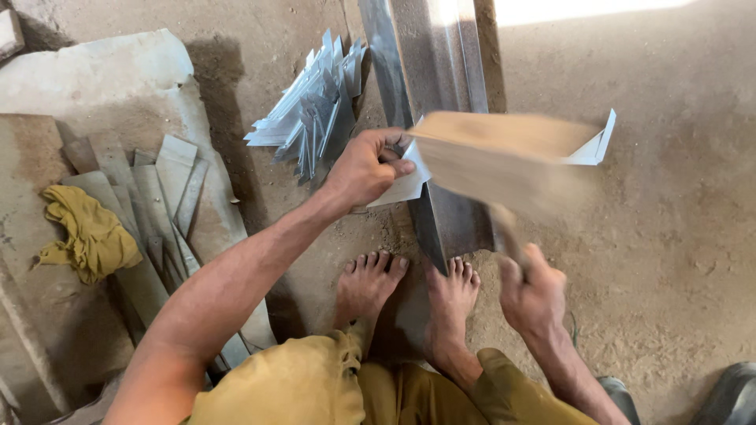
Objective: The person kneels on the workshop floor and bends small white sheet pieces one at a time over a steel angle bar, holding each piece against the bar and striking it with a wooden mallet to fold it. Finished folded pieces are placed in a growing pile beside the bar.
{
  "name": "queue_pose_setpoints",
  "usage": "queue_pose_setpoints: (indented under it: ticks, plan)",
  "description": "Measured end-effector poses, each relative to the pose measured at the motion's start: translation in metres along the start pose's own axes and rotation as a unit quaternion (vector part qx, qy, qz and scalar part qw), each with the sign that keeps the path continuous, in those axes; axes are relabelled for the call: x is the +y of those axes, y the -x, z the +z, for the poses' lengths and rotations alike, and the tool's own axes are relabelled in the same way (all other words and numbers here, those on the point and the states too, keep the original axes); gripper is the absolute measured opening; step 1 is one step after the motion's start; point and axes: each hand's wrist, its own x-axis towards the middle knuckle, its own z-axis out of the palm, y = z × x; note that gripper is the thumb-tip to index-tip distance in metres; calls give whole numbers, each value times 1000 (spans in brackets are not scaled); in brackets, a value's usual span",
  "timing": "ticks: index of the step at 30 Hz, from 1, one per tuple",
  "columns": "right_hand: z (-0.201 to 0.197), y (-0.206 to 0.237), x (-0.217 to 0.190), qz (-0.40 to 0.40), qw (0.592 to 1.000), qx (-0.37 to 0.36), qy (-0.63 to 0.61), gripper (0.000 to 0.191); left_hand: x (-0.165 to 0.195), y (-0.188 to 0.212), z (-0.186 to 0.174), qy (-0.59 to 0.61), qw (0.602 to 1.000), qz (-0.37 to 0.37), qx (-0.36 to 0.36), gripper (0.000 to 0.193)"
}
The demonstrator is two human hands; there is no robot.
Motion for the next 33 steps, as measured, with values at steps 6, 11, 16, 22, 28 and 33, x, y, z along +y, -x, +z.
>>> queue_pose_setpoints:
  ticks: [6,11,16,22,28,33]
  plan:
    - [0,8,11,-28,970,103,-220,43,-12,-3,2,33,999,16,-4,14]
    - [7,10,17,35,999,3,-40,41,-17,-4,2,19,1000,-24,0,18]
    - [10,12,17,52,926,98,-360,37,-31,-6,5,60,997,49,13,13]
    - [28,5,35,216,951,-44,-217,46,-51,-12,9,140,987,72,-7,14]
    - [35,-8,31,48,990,-63,-116,46,-53,-12,12,138,986,97,16,18]
    - [11,-12,18,138,900,47,-410,46,-52,-21,9,178,976,129,0,23]
